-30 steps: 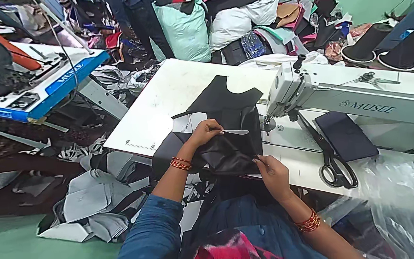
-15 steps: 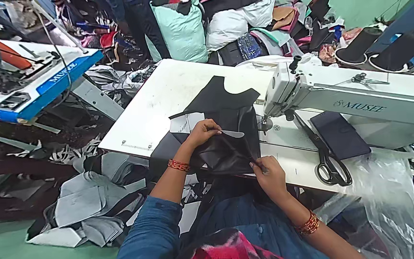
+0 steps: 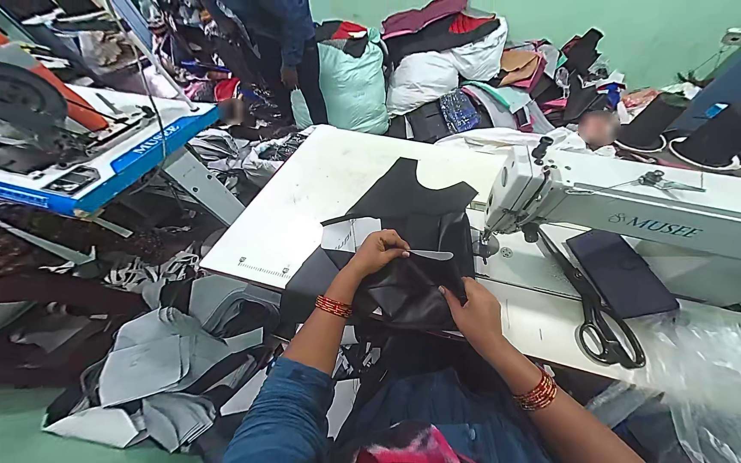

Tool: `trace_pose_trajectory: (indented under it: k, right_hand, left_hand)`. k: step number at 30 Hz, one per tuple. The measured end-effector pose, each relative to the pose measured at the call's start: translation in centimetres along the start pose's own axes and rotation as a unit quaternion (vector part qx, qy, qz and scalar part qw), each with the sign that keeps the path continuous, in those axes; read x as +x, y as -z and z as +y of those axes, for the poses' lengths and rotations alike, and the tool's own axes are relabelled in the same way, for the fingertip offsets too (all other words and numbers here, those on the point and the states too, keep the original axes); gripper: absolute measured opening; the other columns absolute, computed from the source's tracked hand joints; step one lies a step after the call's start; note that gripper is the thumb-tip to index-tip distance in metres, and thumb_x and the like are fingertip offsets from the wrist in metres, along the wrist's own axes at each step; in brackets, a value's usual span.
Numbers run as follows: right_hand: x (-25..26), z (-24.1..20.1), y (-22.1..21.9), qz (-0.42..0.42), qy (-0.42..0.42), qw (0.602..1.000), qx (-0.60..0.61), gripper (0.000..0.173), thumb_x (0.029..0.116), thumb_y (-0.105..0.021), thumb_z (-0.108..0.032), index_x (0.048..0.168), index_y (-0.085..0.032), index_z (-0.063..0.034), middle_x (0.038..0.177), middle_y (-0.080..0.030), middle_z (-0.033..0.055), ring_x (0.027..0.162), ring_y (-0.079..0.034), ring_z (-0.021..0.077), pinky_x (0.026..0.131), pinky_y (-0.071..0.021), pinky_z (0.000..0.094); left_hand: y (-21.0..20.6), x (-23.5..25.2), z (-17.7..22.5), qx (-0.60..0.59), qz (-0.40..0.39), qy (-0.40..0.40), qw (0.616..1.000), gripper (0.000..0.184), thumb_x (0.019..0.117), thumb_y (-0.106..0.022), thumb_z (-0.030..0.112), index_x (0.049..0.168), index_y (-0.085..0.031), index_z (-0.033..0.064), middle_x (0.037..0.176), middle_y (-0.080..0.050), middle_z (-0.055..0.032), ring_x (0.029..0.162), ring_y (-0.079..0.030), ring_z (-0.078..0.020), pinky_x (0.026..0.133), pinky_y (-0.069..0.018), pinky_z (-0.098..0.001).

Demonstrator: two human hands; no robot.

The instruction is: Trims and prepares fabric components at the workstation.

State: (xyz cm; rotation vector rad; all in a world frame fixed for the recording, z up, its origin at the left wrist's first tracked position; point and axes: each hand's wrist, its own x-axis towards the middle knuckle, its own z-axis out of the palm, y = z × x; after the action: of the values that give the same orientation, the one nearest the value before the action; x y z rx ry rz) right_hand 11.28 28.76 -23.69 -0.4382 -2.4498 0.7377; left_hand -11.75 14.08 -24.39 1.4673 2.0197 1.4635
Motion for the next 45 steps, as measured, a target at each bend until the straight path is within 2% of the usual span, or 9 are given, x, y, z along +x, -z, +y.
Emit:
trace_pose_trajectory:
  k: [7, 10, 14, 19, 24, 32, 41, 43, 45]
  right_hand:
    - [-0.6, 1.7, -1.1, 0.1, 0.026, 0.991, 0.087, 0.029, 0.0977, -0.062, -0.026, 0.088, -0.071, -0.0001, 0.08, -0.068, 0.0092, 0.071, -0.066, 0.0143, 0.064, -0.0539, 0.029]
    - [-0.8, 1.9, -1.1, 0.122, 0.038, 0.984, 0.122, 0.025, 0.0971, -0.063, -0.019, 0.092, -0.074, 0.0025, 0.083, -0.071, 0.011, 0.075, -0.067, 0.0108, 0.07, -0.0549, 0.0218]
    - [-1.1, 1.7, -0.9, 0.129, 0.043, 0.982, 0.129, 0.026, 0.1001, -0.058, -0.011, 0.106, -0.073, 0.009, 0.095, -0.076, 0.0178, 0.087, -0.074, 0.0157, 0.083, -0.058, 0.0251]
    - [-1.4, 1.8, -0.8, 0.123, 0.058, 0.984, 0.112, 0.025, 0.1006, -0.056, -0.008, 0.109, -0.073, 0.0091, 0.099, -0.077, 0.0185, 0.092, -0.076, 0.0184, 0.086, -0.0587, 0.0275]
    - [-1.3, 2.2, -0.7, 0.112, 0.044, 0.98, 0.155, 0.021, 0.0973, -0.062, -0.013, 0.098, -0.074, 0.004, 0.084, -0.074, 0.0101, 0.07, -0.067, 0.0041, 0.067, -0.0547, 0.0164]
    - [2.2, -1.0, 2.2, -0.058, -0.068, 0.996, 0.021, 0.031, 0.0951, -0.068, -0.032, 0.097, -0.072, -0.0007, 0.078, -0.07, 0.0139, 0.072, -0.069, 0.0304, 0.065, -0.0525, 0.0531]
    - [2.9, -1.2, 1.9, -0.006, -0.016, 1.0, -0.011, 0.048, 0.1032, -0.055, -0.038, 0.079, -0.065, 0.0012, 0.06, -0.055, 0.0106, 0.054, -0.057, 0.0269, 0.051, -0.0433, 0.0463]
    - [3.5, -1.4, 2.1, -0.01, -0.018, 1.0, -0.015, 0.043, 0.1017, -0.057, -0.037, 0.084, -0.068, 0.0007, 0.065, -0.061, 0.0122, 0.059, -0.062, 0.0288, 0.054, -0.0463, 0.0482]
    - [4.4, -1.6, 2.3, -0.026, -0.034, 0.999, 0.016, 0.033, 0.0992, -0.062, -0.031, 0.106, -0.074, 0.0, 0.088, -0.074, 0.0155, 0.08, -0.073, 0.0321, 0.07, -0.0552, 0.0542]
  left_hand:
    - [0.0, 0.1, -0.1, 0.005, -0.002, 0.004, 1.0, 0.004, 0.0879, -0.073, 0.002, 0.09, -0.077, 0.0005, 0.089, -0.069, -0.0046, 0.091, -0.063, -0.01, 0.087, -0.0513, -0.0293]
    - [-0.1, 0.0, 0.0, 0.015, 0.002, 0.003, 1.0, 0.005, 0.088, -0.072, 0.001, 0.09, -0.077, 0.0001, 0.088, -0.07, -0.0059, 0.09, -0.063, -0.0114, 0.088, -0.0514, -0.0312]
    - [0.0, 0.0, 0.3, 0.012, 0.005, 0.009, 1.0, 0.005, 0.0874, -0.073, -0.001, 0.09, -0.076, -0.0005, 0.088, -0.069, -0.0062, 0.089, -0.063, -0.0111, 0.086, -0.052, -0.0295]
    - [-0.1, 0.0, 0.4, 0.012, 0.0, 0.016, 1.0, 0.005, 0.0882, -0.073, 0.001, 0.09, -0.077, 0.0, 0.088, -0.069, -0.0058, 0.09, -0.063, -0.0105, 0.087, -0.0512, -0.0293]
    - [-0.1, 0.0, 0.2, 0.017, -0.006, 0.024, 1.0, 0.005, 0.0881, -0.074, 0.002, 0.091, -0.077, 0.0005, 0.087, -0.068, -0.0051, 0.089, -0.062, -0.0105, 0.086, -0.0503, -0.0296]
    - [0.0, 0.1, 0.2, 0.02, -0.012, 0.027, 0.999, 0.004, 0.088, -0.074, 0.002, 0.091, -0.077, 0.0, 0.087, -0.068, -0.005, 0.09, -0.061, -0.0101, 0.086, -0.0502, -0.0294]
    - [0.1, 0.2, -0.1, -0.003, -0.012, 0.033, 0.999, 0.007, 0.0899, -0.073, 0.005, 0.092, -0.076, -0.0004, 0.088, -0.069, -0.0042, 0.091, -0.062, -0.008, 0.088, -0.0501, -0.0282]
    - [0.1, 0.2, -0.1, -0.001, -0.011, 0.035, 0.999, 0.007, 0.0897, -0.072, 0.005, 0.091, -0.076, -0.0006, 0.088, -0.069, -0.0046, 0.091, -0.062, -0.0084, 0.089, -0.0499, -0.0284]
    - [0.1, 0.2, -0.1, 0.002, -0.011, 0.039, 0.999, 0.008, 0.0899, -0.072, 0.006, 0.092, -0.077, -0.0006, 0.089, -0.07, -0.0049, 0.092, -0.062, -0.0084, 0.089, -0.05, -0.0285]
